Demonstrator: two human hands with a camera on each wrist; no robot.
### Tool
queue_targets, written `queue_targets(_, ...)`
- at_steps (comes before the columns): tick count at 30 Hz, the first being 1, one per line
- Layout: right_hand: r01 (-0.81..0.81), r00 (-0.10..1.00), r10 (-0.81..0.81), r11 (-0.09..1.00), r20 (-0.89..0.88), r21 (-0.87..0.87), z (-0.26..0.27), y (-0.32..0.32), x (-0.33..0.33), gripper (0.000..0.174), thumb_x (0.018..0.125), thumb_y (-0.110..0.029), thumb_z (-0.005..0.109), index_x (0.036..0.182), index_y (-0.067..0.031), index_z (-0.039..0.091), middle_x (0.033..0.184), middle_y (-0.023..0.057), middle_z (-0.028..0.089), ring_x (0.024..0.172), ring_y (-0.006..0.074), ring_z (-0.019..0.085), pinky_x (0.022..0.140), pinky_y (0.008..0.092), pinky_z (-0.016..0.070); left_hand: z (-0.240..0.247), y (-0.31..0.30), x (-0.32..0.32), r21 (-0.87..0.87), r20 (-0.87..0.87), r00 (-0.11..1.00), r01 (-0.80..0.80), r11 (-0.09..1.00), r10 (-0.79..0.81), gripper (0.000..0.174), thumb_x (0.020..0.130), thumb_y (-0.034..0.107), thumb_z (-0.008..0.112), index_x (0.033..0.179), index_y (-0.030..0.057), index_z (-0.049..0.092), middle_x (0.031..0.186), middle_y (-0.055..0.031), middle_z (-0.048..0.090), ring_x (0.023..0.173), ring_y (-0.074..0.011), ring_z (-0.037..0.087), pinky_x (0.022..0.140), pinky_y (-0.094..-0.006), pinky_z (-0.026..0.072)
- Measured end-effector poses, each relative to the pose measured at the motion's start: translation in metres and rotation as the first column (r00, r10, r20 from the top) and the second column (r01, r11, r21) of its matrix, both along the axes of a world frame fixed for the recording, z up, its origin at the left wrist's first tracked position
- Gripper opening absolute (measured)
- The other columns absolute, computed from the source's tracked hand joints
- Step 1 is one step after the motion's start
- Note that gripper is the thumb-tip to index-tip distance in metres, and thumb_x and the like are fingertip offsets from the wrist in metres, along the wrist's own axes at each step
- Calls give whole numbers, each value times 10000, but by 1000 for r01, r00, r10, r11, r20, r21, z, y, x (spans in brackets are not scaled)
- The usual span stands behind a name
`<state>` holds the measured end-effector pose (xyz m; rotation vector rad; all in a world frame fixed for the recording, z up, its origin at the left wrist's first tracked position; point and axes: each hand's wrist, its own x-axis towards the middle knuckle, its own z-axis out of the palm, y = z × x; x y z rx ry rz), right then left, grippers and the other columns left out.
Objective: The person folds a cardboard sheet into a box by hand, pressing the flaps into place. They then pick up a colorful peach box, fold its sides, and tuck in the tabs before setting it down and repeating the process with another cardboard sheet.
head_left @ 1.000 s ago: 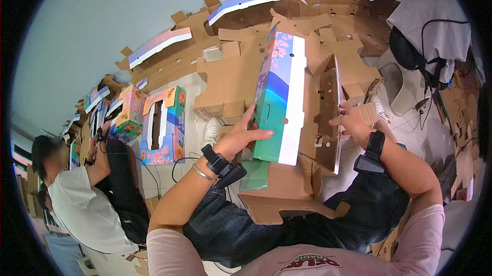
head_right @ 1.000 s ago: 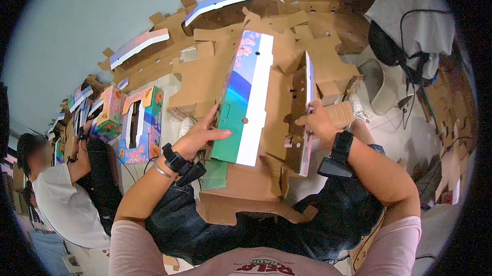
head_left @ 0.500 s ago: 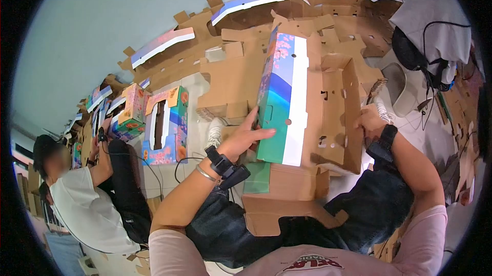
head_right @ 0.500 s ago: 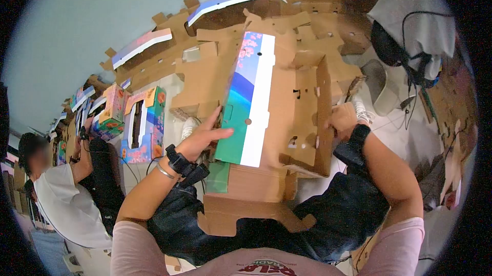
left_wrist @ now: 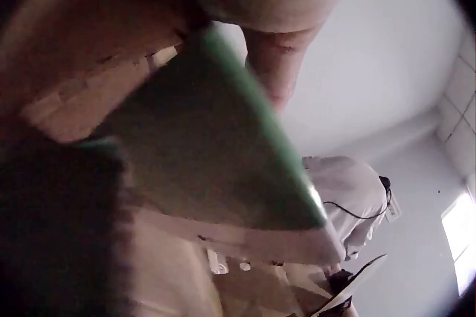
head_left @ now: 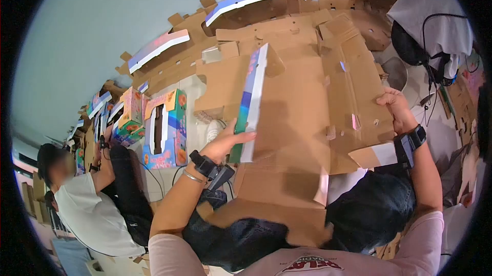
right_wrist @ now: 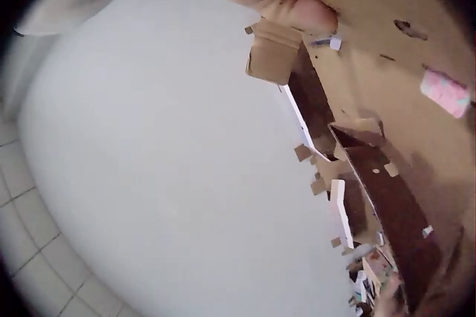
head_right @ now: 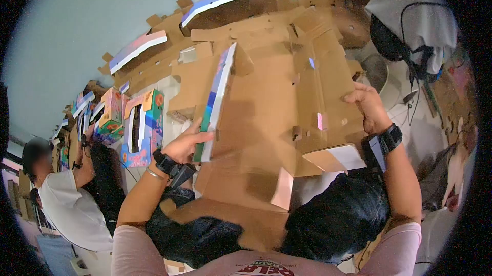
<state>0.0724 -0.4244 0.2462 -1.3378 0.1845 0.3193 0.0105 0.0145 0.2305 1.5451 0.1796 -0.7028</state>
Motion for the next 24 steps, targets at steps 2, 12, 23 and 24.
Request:
queue_targets(2, 45, 999, -45, 999, -1, 22, 1, 2, -1, 348, 728, 49, 552, 1067, 38, 630, 922, 108, 682, 759, 191, 664, 721, 308, 549, 5, -2, 4, 96, -29, 997, 71, 993, -68, 1116, 784, 396, 744, 1522, 35, -11, 1500, -164, 280, 1324, -298, 349, 1015, -428, 346)
queue_targets(12, 89, 990, -88, 996, 113, -11, -6, 2, 3, 298, 725, 88, 541, 1002, 24, 633, 920, 110, 685, 740, 182, 654, 700, 297, 532, -59, 10, 13, 214, 118, 993, 7, 977, -33, 838, 717, 6, 627, 1465, 21, 249, 1360, -118, 457, 1248, -217, 446, 971, -316, 423)
queue_targets(23, 222, 926, -214, 975, 312, 8, 23, -12, -6, 354, 708, 85, 550, 1045, 42, 649, 925, 86, 688, 776, 162, 647, 754, 275, 519, 15, 23, 44, 211, 291, 955, -6, 978, -57, 678, 666, -58, 580, 1332, 33, 493, 1221, -30, 598, 1121, -150, 559, 952, -310, 448)
queue_targets(24, 288, 901, -296, 955, 318, 75, 31, -12, -9, 369, 709, 83, 546, 1064, 43, 640, 952, 88, 683, 794, 167, 646, 769, 278, 519, 30, 33, 57, 208, 355, 930, 19, 978, -93, 696, 667, -57, 588, 1349, 34, 480, 1243, -29, 585, 1149, -151, 540, 968, -311, 438)
